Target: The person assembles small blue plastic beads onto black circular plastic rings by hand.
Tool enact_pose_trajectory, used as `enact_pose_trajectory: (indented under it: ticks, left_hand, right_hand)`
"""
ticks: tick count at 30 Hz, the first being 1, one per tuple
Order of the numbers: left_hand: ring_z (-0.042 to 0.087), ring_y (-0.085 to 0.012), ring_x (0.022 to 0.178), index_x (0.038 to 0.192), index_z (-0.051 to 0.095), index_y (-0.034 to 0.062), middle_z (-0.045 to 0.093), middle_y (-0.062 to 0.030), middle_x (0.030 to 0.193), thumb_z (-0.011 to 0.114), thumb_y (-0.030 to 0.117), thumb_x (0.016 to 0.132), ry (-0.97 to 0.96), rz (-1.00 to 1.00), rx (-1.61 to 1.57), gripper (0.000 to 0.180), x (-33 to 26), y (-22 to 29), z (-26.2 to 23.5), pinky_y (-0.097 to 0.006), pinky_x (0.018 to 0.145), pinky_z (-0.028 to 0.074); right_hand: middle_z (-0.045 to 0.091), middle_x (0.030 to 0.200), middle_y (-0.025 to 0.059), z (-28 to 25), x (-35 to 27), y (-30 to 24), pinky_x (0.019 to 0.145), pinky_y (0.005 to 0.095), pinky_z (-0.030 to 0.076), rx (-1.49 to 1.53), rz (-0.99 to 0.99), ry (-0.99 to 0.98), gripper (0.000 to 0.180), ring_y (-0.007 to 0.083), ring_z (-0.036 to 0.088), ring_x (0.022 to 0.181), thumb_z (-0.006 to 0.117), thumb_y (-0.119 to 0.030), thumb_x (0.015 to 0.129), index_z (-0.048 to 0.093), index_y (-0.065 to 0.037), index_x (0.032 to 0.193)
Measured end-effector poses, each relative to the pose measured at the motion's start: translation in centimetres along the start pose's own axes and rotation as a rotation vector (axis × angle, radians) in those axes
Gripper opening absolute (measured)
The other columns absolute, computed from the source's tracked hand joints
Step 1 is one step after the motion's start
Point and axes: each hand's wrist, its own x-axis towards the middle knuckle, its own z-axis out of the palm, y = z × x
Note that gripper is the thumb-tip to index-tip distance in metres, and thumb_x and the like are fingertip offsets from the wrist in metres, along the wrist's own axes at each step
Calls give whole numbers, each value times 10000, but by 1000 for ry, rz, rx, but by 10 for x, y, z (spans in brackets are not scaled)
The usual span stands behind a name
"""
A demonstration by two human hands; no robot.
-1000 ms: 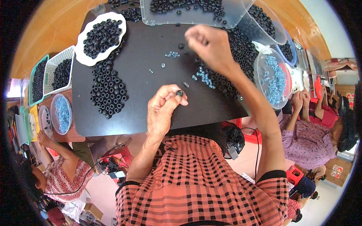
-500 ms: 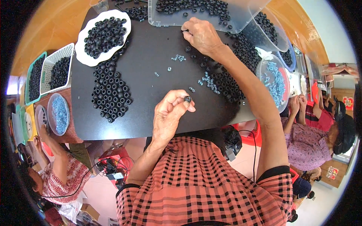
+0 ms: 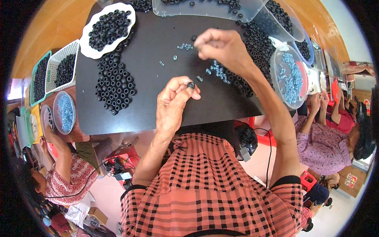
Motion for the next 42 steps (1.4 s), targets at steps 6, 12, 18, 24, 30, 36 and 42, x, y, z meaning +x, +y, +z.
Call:
enact_pose_trajectory:
  ticks: [6, 12, 18, 24, 30, 36, 42]
  left_hand:
    - [599, -119, 814, 1034, 568, -14, 629, -73, 865, 522, 17, 894, -10, 38, 41, 151, 2, -1, 3, -258, 817, 459]
    - [611, -113, 816, 1036, 571, -14, 630, -55, 862, 535, 22, 899, 6, 45, 97, 146, 2, -3, 5, -245, 810, 469]
    - [606, -97, 810, 1024, 570, -9, 625, -37, 843, 543, 44, 910, -1, 51, 174, 129, 0, -3, 5, -231, 800, 466]
    - [599, -87, 804, 1020, 567, -12, 615, -23, 839, 543, 25, 908, 15, 55, 207, 121, -1, -3, 6, -214, 775, 463]
    - [594, -84, 797, 1046, 569, -18, 604, -11, 837, 540, 2, 903, 22, 71, 205, 148, -1, -5, 7, -198, 758, 460]
    - [593, -90, 810, 1049, 587, -19, 617, -27, 867, 554, 16, 903, 15, 67, 147, 154, 1, -4, 4, -213, 770, 469]
    - [589, -94, 842, 1036, 600, -19, 625, -35, 899, 563, 14, 899, 22, 65, 115, 146, 0, -4, 4, -226, 798, 476]
  right_hand:
    - [654, 849, 48, 21, -50, 12, 669, 208, 484, 121, -77, -61, 131, 73, 604, 752, 584, -4, 863, 668, 33, 958]
    - [653, 866, 51, 31, -61, 17, 673, 221, 493, 88, -182, 6, 107, 79, 611, 756, 606, 1, 851, 658, 34, 939]
    - [662, 841, 50, 35, -66, 23, 625, 220, 505, 193, -146, 72, 68, 91, 630, 685, 626, 14, 825, 654, 15, 887]
    - [663, 847, 76, 32, -65, 8, 618, 239, 516, -140, -353, 90, 90, 121, 646, 678, 639, 11, 800, 656, 8, 889]
    - [658, 841, 80, 34, -66, 8, 606, 246, 509, -275, -404, 100, 119, 115, 638, 677, 651, 6, 783, 656, 11, 902]
    - [649, 813, 72, 43, -67, 18, 616, 234, 501, -5, -209, 148, 133, 117, 633, 667, 651, -3, 806, 668, -2, 938]
    - [647, 792, 75, 48, -67, 21, 582, 239, 499, -208, -400, 254, 118, 121, 632, 656, 659, -15, 810, 671, -4, 926]
